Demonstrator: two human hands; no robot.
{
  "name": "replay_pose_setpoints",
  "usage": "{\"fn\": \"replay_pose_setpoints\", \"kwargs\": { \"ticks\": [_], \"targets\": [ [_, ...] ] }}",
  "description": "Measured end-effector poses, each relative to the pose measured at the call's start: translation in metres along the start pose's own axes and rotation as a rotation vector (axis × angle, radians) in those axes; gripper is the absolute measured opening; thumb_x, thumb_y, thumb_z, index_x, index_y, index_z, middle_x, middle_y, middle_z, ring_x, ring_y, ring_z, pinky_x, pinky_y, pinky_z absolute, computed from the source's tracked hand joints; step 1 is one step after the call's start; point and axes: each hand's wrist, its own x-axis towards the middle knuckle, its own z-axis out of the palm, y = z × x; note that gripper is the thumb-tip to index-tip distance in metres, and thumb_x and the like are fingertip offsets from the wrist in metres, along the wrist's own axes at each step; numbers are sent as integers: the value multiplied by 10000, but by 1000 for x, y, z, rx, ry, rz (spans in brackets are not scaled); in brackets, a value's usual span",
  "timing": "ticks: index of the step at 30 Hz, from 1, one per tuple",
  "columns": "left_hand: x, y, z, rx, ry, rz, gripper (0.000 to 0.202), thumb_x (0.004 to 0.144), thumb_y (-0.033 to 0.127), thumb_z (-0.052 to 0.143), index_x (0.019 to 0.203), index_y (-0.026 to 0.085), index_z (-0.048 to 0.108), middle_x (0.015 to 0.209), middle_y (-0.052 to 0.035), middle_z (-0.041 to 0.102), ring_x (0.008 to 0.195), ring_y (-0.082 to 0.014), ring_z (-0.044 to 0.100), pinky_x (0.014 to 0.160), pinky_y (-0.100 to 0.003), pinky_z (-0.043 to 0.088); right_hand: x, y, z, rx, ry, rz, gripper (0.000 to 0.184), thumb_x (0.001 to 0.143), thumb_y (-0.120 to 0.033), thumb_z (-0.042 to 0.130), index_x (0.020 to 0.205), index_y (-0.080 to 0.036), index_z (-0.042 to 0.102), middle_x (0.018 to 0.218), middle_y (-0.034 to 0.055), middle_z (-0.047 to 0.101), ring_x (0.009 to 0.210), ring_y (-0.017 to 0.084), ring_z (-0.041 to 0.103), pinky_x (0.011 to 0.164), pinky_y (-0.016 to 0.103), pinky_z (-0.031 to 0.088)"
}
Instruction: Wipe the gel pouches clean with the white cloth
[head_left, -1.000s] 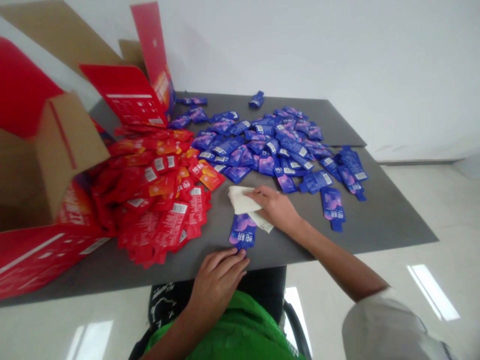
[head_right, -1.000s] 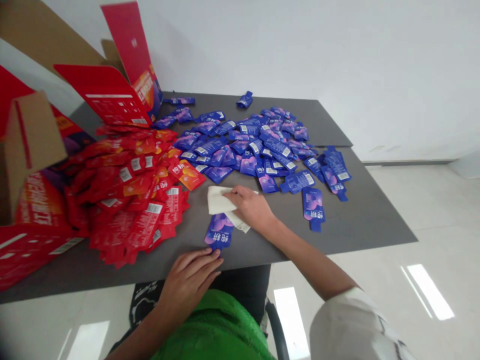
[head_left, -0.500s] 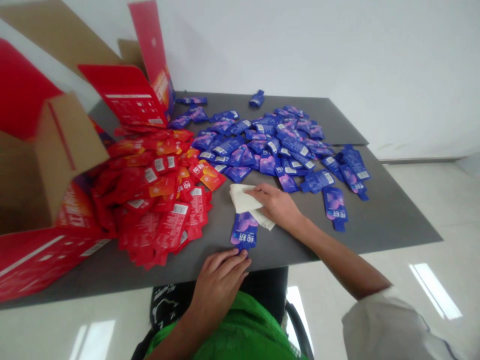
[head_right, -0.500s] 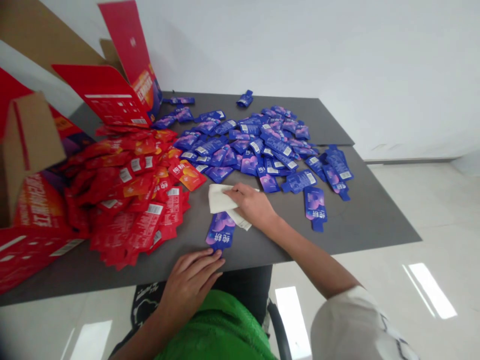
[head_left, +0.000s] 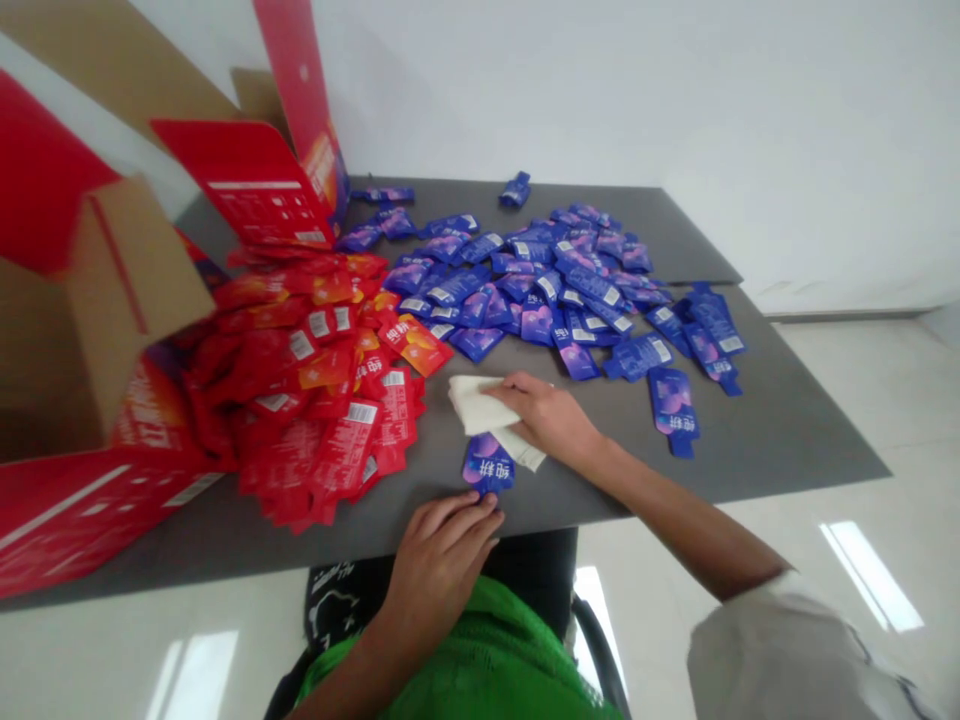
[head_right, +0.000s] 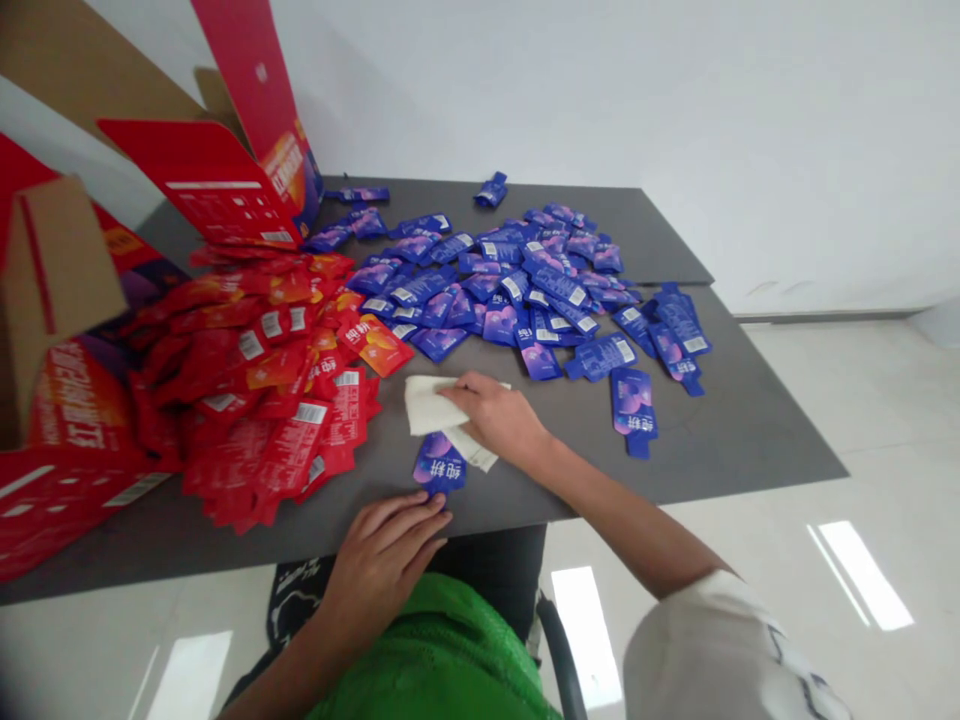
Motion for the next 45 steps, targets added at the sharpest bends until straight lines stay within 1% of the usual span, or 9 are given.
{"fn": "replay_pose_setpoints", "kwargs": {
  "ticks": [5, 9, 15, 19, 27, 32, 37, 41, 45],
  "targets": [
    [-1, 1, 1, 6, 21, -10, 240, 1042, 248, 562, 1196, 238, 745, 1195, -17, 777, 1090, -230, 675, 923, -397, 513, -26, -19, -7, 47, 128, -46, 560, 916, -77, 590, 1451, -240, 573, 1281, 98, 648, 1137, 230, 660, 940, 320, 561],
    [-4, 0, 3, 56, 63, -14, 195, 1014, 256, 598, 1001, 261, 793, 903, -29, 792, 880, -248, 673, 826, -416, 517, -60, -47, 13, 117, -36, -200, 450, 945, -126, 596, 1380, -240, 615, 1239, 75, 694, 1096, 208, 679, 914, 302, 568],
    [-1, 0, -1, 14, -17, -1, 253, 1038, 244, 562, 1221, 245, 738, 1229, -34, 763, 1131, -244, 659, 948, -403, 518, -16, -10, 7, 40, -13, 5, 492, 928, -98, 598, 1403, -227, 615, 1269, 90, 667, 1084, 210, 687, 912, 292, 561],
    [5, 2, -6, 12, -49, -3, 258, 1052, 332, 549, 1218, 247, 727, 1175, -51, 761, 1093, -245, 660, 930, -400, 533, -10, 6, -14, 57, 204, 44, 480, 949, -115, 550, 1412, -224, 606, 1266, 109, 649, 1114, 238, 667, 941, 333, 554],
    [44, 4, 16, 335, 68, -125, 559, 1053, 452, 489, 1498, 114, 486, 1329, -199, 607, 1139, -334, 601, 906, -460, 526, -106, -18, 1, 318, 659, 143, 421, 975, -181, 497, 1361, -296, 620, 1099, 79, 644, 992, 247, 669, 851, 363, 566],
    [70, 7, 19, 533, -38, -124, 616, 956, 467, 637, 1378, 22, 576, 1144, -207, 644, 979, -333, 626, 794, -437, 564, -142, -10, 25, 415, 745, 257, 319, 1003, -236, 468, 1237, -314, 670, 1047, 74, 654, 943, 258, 664, 796, 378, 567],
    [101, 23, -2, 608, -291, -250, 287, 915, 204, 569, 1127, 69, 707, 933, -152, 698, 788, -273, 709, 595, -317, 535, -151, -1, 30, 544, 729, 213, 281, 1016, -268, 476, 1198, -299, 688, 1040, 78, 658, 911, 251, 650, 775, 365, 552],
    [118, 31, -21, 547, -570, -405, 307, 1011, 156, 413, 1076, 131, 712, 959, -145, 762, 837, -273, 777, 670, -325, 570, -153, 2, 26, 683, 651, 102, 253, 1028, -300, 505, 1165, -247, 711, 1002, 78, 659, 884, 222, 636, 772, 323, 525],
    [128, 33, -35, 582, -626, -438, 408, 1091, 214, 290, 1129, 147, 690, 1009, -142, 782, 967, -287, 776, 784, -358, 585, -156, 2, 18, 820, 505, 28, 269, 1040, -343, 525, 1138, -197, 729, 983, 88, 659, 893, 205, 632, 779, 296, 493]
  ]
}}
